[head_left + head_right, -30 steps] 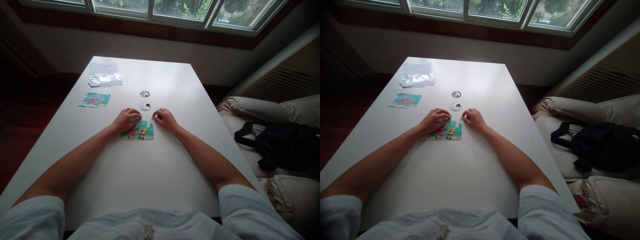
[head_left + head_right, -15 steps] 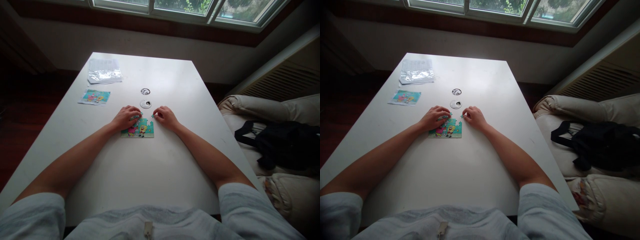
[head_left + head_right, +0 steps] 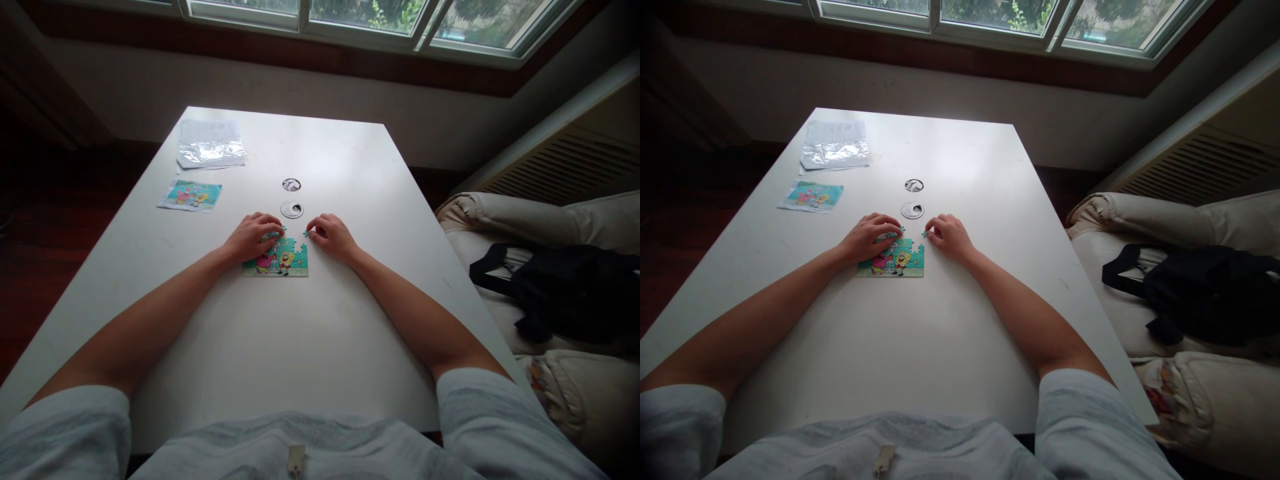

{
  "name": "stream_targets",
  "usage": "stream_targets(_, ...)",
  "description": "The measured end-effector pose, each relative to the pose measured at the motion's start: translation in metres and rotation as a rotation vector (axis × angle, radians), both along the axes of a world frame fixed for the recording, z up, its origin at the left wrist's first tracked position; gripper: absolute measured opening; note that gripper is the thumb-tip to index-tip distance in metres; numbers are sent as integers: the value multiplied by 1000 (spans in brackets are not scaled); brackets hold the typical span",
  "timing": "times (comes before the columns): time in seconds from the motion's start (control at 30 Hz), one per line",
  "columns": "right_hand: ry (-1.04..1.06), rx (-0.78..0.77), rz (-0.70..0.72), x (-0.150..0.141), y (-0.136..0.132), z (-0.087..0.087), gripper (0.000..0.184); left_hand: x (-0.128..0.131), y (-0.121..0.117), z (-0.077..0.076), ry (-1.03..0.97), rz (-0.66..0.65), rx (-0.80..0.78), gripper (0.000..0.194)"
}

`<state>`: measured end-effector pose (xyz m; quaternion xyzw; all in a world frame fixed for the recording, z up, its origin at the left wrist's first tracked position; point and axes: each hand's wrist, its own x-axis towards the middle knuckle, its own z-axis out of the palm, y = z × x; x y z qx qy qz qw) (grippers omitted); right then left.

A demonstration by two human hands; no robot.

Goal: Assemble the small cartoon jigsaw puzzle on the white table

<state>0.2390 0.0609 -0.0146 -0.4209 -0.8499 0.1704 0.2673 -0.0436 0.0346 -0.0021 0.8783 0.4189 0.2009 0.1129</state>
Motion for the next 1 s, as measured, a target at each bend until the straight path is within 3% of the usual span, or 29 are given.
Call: stream_targets(1.0,-18,-6,-4,0,-1,3,10,0,-1,2,1,5,-14,28)
